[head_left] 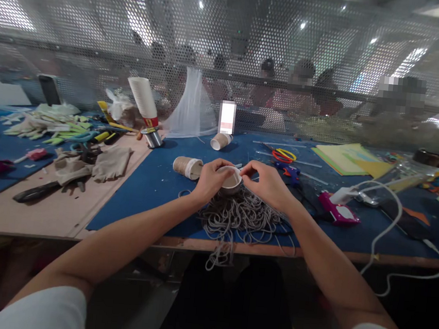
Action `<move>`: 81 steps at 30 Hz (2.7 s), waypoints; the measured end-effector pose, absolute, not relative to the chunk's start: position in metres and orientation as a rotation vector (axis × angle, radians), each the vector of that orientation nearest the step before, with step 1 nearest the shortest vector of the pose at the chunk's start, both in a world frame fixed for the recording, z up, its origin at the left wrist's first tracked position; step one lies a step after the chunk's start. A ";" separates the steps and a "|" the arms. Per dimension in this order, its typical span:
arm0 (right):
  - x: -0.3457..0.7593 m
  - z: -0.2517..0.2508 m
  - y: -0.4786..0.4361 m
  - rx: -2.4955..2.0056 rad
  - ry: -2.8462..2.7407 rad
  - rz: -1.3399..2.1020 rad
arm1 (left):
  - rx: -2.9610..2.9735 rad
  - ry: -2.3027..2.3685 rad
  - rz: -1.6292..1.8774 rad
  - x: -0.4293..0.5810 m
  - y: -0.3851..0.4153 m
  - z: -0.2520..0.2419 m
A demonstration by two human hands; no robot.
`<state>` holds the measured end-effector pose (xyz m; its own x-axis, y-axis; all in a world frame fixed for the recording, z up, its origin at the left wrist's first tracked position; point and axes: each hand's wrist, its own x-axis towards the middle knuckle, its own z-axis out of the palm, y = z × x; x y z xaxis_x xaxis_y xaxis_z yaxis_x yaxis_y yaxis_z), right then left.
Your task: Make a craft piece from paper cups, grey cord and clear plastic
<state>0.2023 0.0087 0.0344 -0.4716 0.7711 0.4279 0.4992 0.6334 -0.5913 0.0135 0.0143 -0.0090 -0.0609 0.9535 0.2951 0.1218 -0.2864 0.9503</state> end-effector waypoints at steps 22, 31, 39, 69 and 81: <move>0.203 0.032 0.008 -0.961 -2.261 0.217 | 1.410 1.192 1.447 0.013 0.014 -0.009; 0.204 0.032 0.009 -0.977 -2.253 0.244 | 1.423 1.189 1.437 0.014 0.011 -0.005; 0.203 0.031 0.009 -0.974 -2.242 0.267 | 1.377 1.173 1.449 0.015 0.011 -0.006; 0.201 0.031 0.009 -0.998 -2.179 0.361 | 1.415 1.219 1.446 0.013 0.015 -0.008; 0.200 0.029 0.010 -1.008 -2.165 0.386 | 1.436 1.186 1.426 0.009 0.021 -0.013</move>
